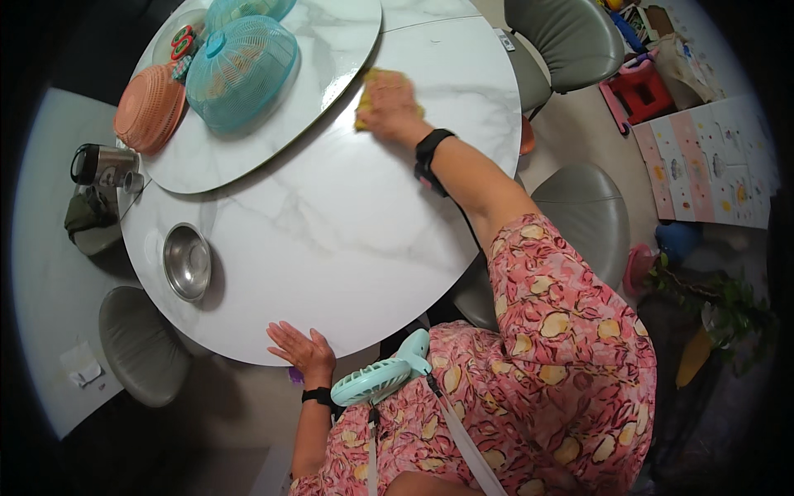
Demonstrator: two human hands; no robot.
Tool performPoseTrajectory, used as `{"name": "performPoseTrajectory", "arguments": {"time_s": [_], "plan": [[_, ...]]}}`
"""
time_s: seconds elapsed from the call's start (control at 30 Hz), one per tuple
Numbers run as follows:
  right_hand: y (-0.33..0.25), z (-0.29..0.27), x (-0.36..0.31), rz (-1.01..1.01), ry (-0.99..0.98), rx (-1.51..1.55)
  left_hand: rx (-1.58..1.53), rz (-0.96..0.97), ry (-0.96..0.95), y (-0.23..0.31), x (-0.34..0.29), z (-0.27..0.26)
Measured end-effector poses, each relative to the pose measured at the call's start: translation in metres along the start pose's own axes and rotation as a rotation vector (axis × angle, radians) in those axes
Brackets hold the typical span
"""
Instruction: The person holds a remote control, presses buttons, and then wipes the surface of a circular dining table with a cloth.
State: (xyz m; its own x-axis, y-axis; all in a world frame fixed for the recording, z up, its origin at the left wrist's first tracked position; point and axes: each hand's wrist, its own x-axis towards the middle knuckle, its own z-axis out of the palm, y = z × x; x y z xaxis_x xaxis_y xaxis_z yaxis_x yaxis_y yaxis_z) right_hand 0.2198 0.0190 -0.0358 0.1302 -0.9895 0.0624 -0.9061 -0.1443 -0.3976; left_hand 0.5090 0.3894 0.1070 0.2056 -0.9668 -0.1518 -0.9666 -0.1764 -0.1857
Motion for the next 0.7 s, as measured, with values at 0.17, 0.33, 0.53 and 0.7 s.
{"name": "performPoseTrajectory", "arguments": {"time_s": [0.17,0.33,0.53,0.7], "plan": [[-0.098,-0.012,-0.094,-0.446,-0.010,0.302,0.017,-0.001,0.025,-0.005,-0.009,0.004],[-0.090,-0.042,-0.170,-0.839,-0.060,0.416,0.005,0.024,0.043,-0.014,-0.004,0.008],[0.005,-0.035,-0.112,-0.363,-0.137,0.229,-0.050,0.024,0.021,-0.017,-0.006,0.006],[0.037,-0.021,-0.024,0.032,0.162,-0.164,-0.043,0.039,0.021,-0.004,-0.002,0.002]]}}
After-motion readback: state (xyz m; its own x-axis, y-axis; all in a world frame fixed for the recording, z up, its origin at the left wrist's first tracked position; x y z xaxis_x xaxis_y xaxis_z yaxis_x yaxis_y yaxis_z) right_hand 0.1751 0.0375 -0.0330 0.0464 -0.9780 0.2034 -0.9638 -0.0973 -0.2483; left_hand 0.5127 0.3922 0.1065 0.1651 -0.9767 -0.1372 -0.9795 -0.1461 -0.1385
